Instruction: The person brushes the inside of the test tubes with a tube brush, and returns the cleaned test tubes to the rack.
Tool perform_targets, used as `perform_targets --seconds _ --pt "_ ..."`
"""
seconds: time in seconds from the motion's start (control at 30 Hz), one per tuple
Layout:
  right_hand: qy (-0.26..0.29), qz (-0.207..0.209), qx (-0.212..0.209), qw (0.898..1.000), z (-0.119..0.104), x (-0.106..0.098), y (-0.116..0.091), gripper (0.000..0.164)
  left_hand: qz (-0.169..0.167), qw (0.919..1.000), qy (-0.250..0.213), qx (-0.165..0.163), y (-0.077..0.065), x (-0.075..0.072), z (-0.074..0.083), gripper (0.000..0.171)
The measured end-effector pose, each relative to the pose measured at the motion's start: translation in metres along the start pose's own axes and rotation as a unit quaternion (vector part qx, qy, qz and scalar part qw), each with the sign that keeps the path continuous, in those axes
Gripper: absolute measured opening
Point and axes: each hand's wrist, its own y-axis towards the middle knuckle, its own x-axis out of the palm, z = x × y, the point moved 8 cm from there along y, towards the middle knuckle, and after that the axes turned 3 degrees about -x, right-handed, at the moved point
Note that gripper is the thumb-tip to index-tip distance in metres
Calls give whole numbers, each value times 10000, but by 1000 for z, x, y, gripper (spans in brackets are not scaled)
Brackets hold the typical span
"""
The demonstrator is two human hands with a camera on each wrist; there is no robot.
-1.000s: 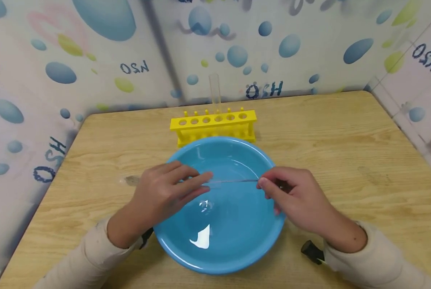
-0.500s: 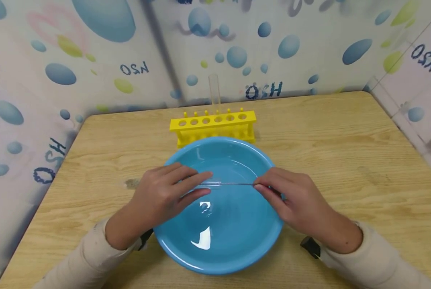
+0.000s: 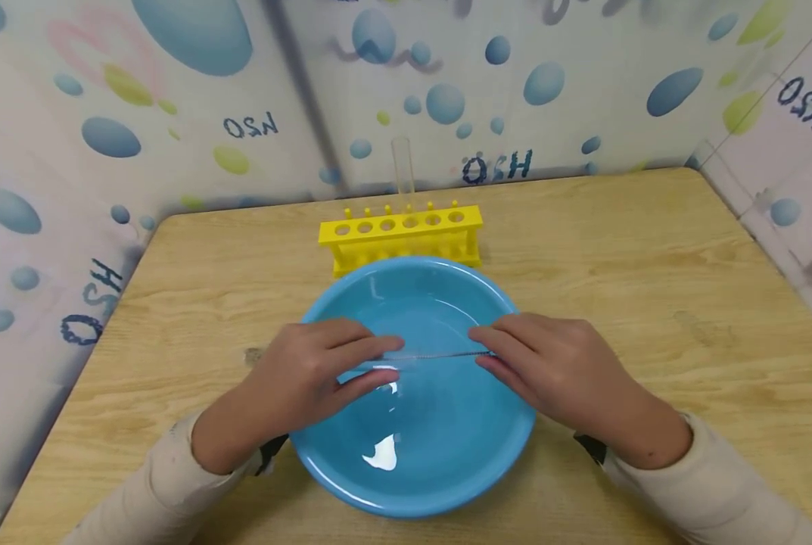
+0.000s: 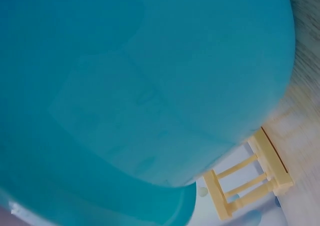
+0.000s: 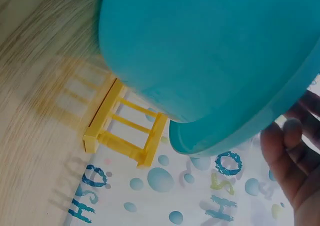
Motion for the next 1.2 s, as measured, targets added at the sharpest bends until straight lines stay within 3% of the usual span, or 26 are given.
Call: perform_targets --seconds 0.33,0.6,0.8,1.0,1.2 --pt "43 -189 -275 9994 -1 8 -2 51 -292 9994 -191 -31 0 2 3 33" --pt "136 -267 -234 9993 -1 9 -4 51 -340 9991 -237 -99 1 2 3 32" --pt "546 -255 177 9980 3 11 -6 46 -112 9998 129 -57 1 -1 2 33" --pt "1476 -568 828 9839 7 16 -10 30 147 9990 418 41 2 -6 2 32" --pt "1247 -686 564 9882 6 17 -10 33 -28 9999 127 -15 1 -4 0 30"
